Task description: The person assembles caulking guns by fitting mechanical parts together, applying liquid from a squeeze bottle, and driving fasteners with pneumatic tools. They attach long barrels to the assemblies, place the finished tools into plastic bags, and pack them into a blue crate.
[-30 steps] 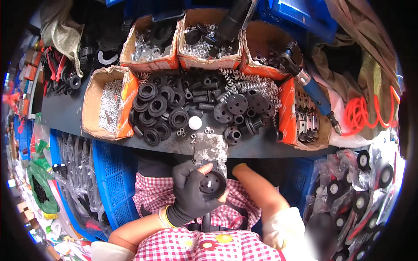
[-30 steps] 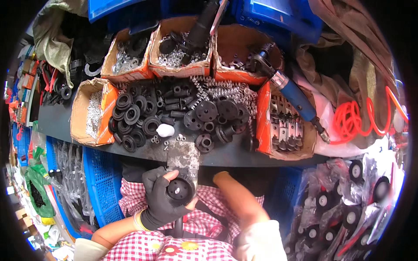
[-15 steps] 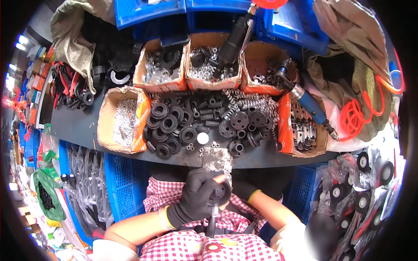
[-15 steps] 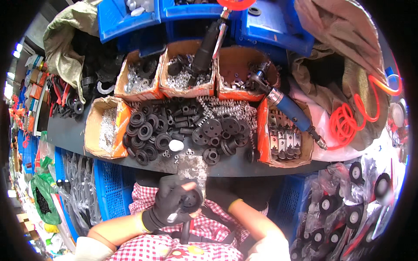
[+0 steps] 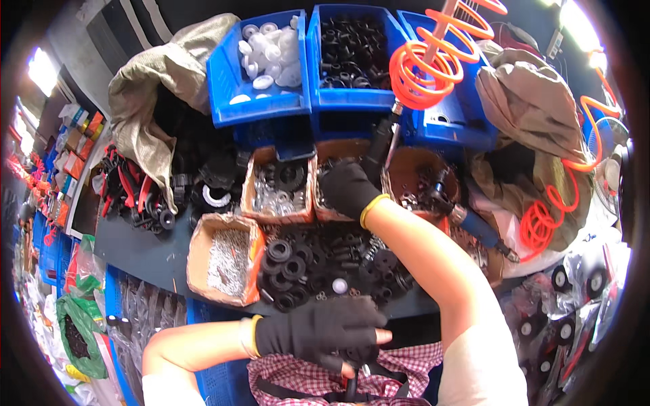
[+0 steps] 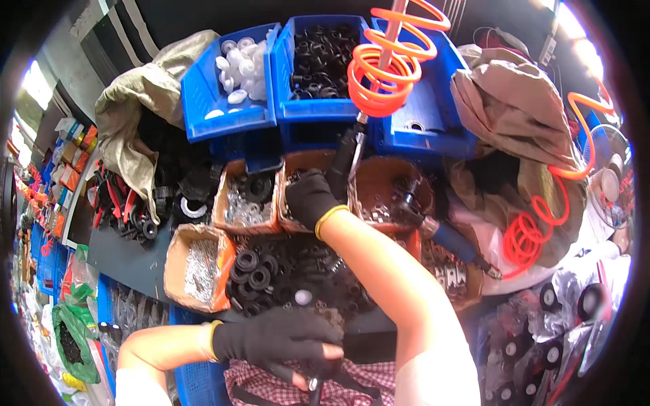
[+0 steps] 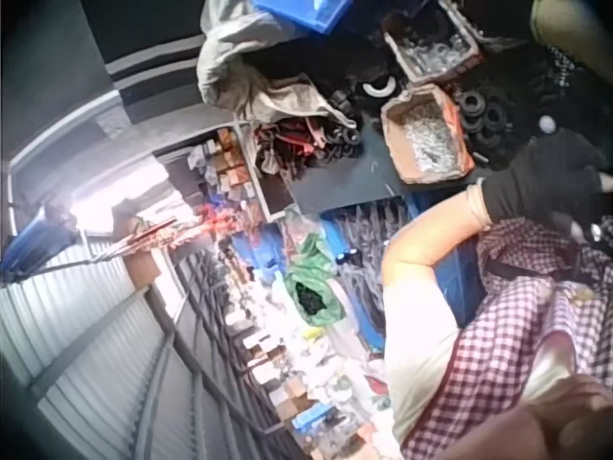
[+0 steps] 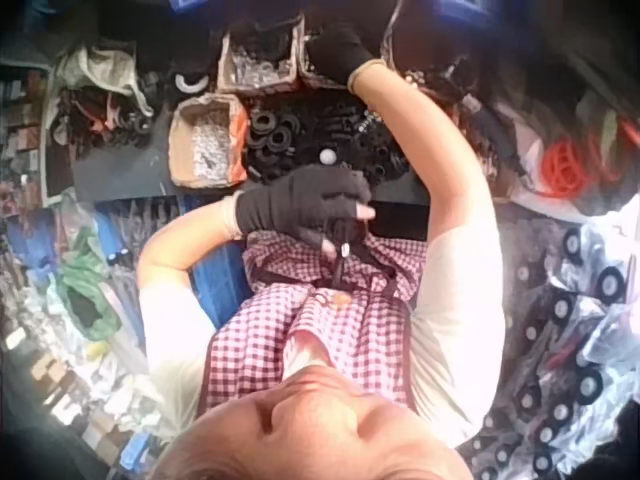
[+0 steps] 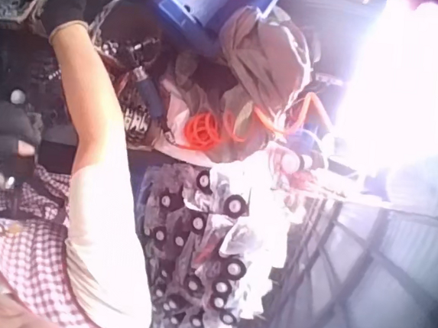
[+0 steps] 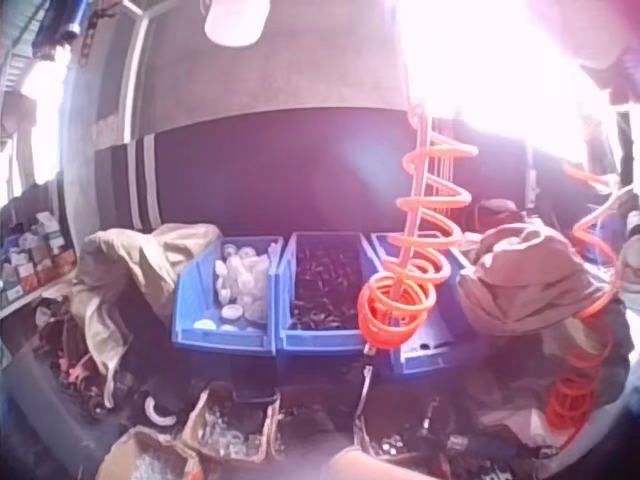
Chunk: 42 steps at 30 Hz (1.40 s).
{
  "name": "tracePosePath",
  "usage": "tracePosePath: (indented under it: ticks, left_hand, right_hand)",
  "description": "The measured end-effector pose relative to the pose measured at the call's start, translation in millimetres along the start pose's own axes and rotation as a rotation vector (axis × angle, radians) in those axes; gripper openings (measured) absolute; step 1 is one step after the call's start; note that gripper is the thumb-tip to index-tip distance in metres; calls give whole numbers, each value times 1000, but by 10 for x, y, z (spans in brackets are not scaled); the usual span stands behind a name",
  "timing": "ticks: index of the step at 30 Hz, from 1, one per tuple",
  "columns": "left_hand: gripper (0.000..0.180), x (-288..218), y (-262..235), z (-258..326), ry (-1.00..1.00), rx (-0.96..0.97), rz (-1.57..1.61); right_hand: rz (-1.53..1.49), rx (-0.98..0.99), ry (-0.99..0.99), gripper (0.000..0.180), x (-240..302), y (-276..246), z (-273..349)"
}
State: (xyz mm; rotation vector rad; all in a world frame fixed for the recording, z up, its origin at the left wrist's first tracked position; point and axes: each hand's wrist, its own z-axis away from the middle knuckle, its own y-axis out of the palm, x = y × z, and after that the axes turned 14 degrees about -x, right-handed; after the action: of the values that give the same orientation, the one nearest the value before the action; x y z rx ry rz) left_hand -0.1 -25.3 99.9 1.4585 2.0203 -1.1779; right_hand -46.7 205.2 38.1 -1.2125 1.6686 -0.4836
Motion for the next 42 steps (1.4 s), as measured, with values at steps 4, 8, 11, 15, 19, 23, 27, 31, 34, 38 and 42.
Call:
tracePosePath:
  ticks: [4, 8, 11, 15, 19, 23, 27, 31, 34, 38, 42]
  left_hand:
    - [45, 463, -1267, -608, 60, -553, -737]
    - [59, 1464, -2611, -1083, -429, -766, -1334]
    - [59, 1918, -3165, -1265, -828, -601, -1270]
    - [45, 2342, -3428, -1348, -872, -99, -1289]
    - [35, 1980, -3318, -1328, -897, -314, -1405]
    - [26, 1728, -2847, -1129, -513, -1248, -528]
    - [20, 1045, -2080, -708, -753, -1028, 288]
    - [33, 948, -1752, -21, -855, -396, -609]
    - [46, 953, -1600, 19, -988, -113, -1044]
    - [39, 1047, -1480, -175, -1137, 78, -1231]
    - [38, 1045, -1494, -153, -1208, 36, -1189]
  right_hand:
    - [-442, 6, 41, 10, -142, -222, -13]
    - [-268, 355, 64, 15, -75, -184, -125]
    - [-319, 290, 105, 14, -104, -231, -108]
    - [-574, 78, 216, 11, -371, -852, 109]
    - [-1185, -10, 354, 11, -332, -1715, 700]
    - [-1603, -121, 410, 19, 71, -2160, 1214]
    - [-1504, 36, 239, 27, 202, -2443, 1341]
    - [-1317, 15, 52, 24, 189, -2511, 1330]
    - [-1418, -24, 48, 32, 144, -2504, 1336]
    - [-1007, -25, -189, 20, 254, -2710, 1182]
    - [-872, 164, -264, 22, 237, -2865, 995]
